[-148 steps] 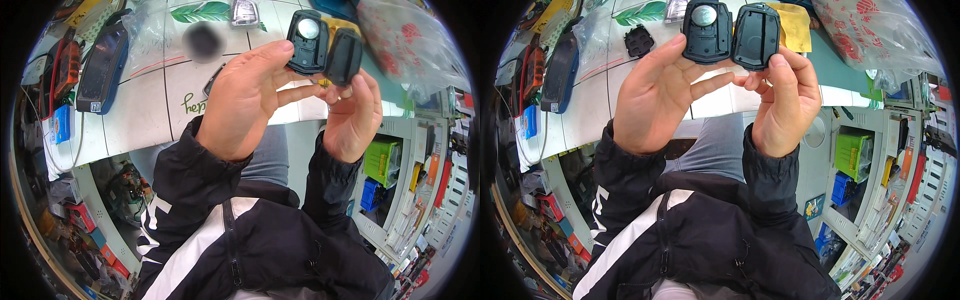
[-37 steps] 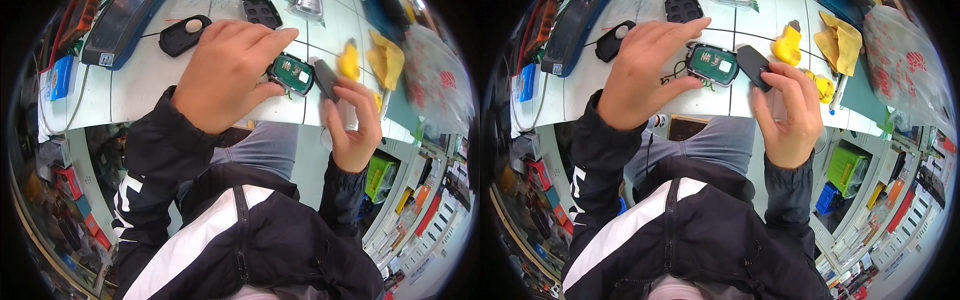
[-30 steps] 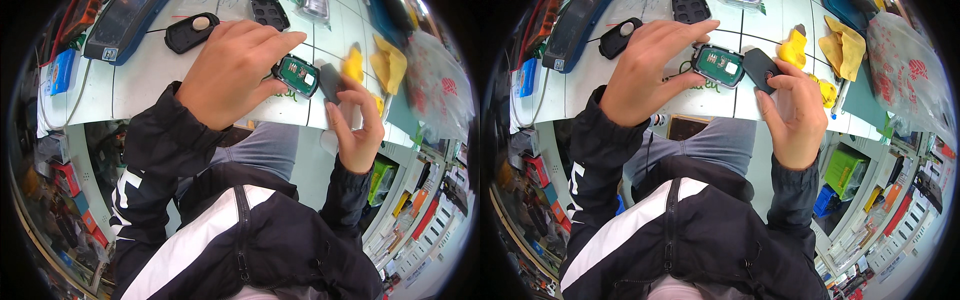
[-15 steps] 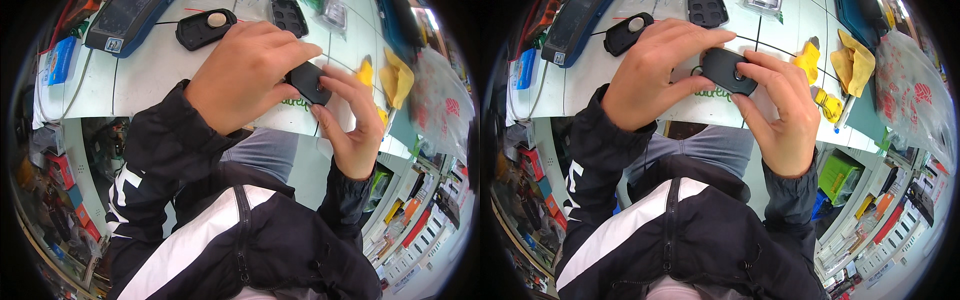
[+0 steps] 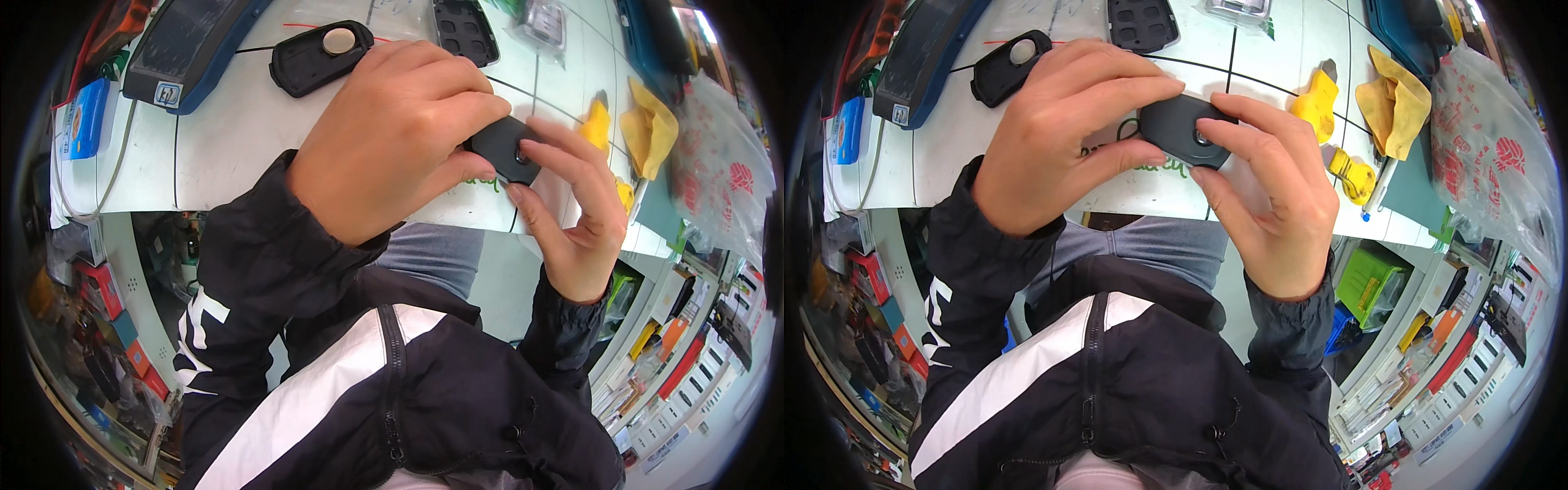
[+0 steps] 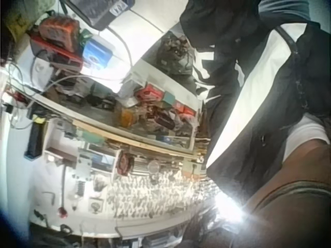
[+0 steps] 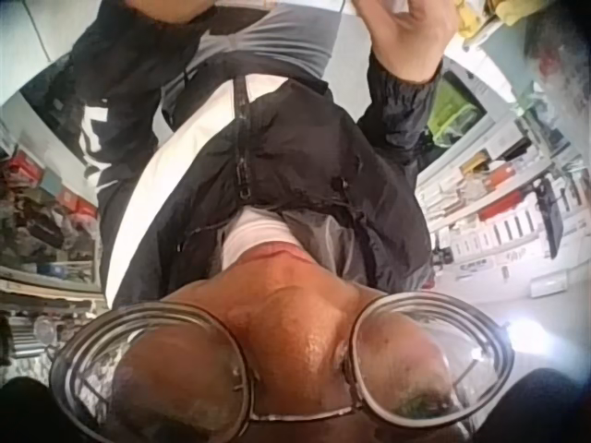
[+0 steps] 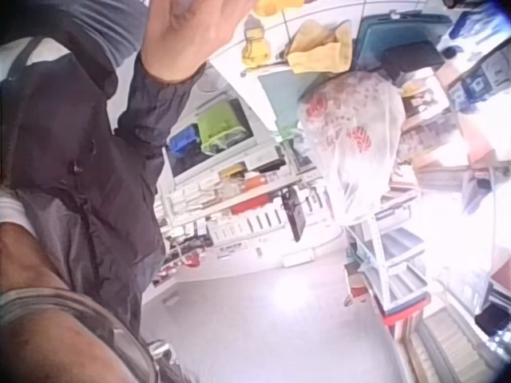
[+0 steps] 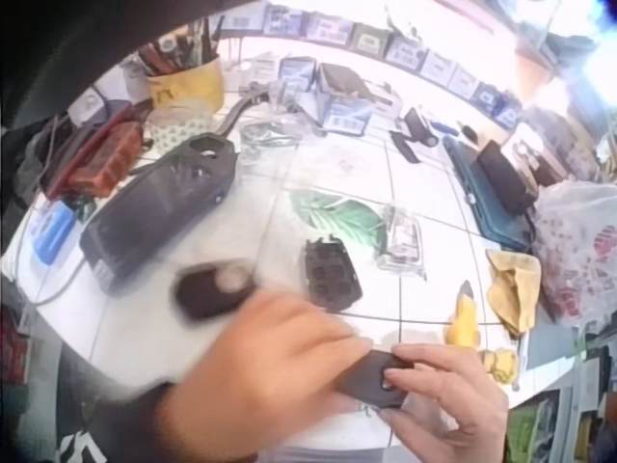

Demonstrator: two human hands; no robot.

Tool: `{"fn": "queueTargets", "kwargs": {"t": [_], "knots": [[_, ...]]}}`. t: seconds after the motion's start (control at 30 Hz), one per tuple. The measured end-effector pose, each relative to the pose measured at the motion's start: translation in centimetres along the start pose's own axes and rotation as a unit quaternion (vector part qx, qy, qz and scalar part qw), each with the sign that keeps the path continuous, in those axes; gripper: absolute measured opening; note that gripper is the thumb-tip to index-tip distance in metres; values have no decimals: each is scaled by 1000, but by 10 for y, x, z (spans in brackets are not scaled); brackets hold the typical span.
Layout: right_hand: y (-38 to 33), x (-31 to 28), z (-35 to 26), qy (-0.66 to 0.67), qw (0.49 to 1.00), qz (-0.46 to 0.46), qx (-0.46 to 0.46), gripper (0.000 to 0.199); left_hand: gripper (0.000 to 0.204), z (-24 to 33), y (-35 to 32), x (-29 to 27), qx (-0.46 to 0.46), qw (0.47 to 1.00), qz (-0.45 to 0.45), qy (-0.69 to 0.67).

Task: The person disassembles a small black electronic device, removes the circuit board, and reassembles the casing. They handle the device parts and a circuit board on a cluttered workbench.

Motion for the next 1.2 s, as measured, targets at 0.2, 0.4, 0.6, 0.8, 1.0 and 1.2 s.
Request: {"fn": "queueTargets", "kwargs": {"t": [0.2,0.4,0.6,0.8,1.0,1.2], "knots": [[0,0,4,44,999,-6,3,40,41,0,2,2,-4,1000,-3,-3],[-5,1,7,52,997,35,37,47,42,0,3,2,11,1000,1,12],[-6,4,9,49,998,40,19,43,57,2,0,2,14,998,13,56],[-12,-6,19,234,966,105,45,35,66,3,1,4,7,999,1,53],[-18,-2,42,871,478,8,110,53,66,2,0,2,4,999,-5,49],[-23,3,29,930,352,14,106,54,62,3,2,3,5,998,-15,56]]}}
Point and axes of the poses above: each hand's wrist, its own y-axis towards the middle knuckle, its own x-axis out of the palm, z = x × y, the point moved 6 cm from there along y, towards the middle knuckle, and after that the axes turned 3 degrees about -z, right-handed, at the moved point
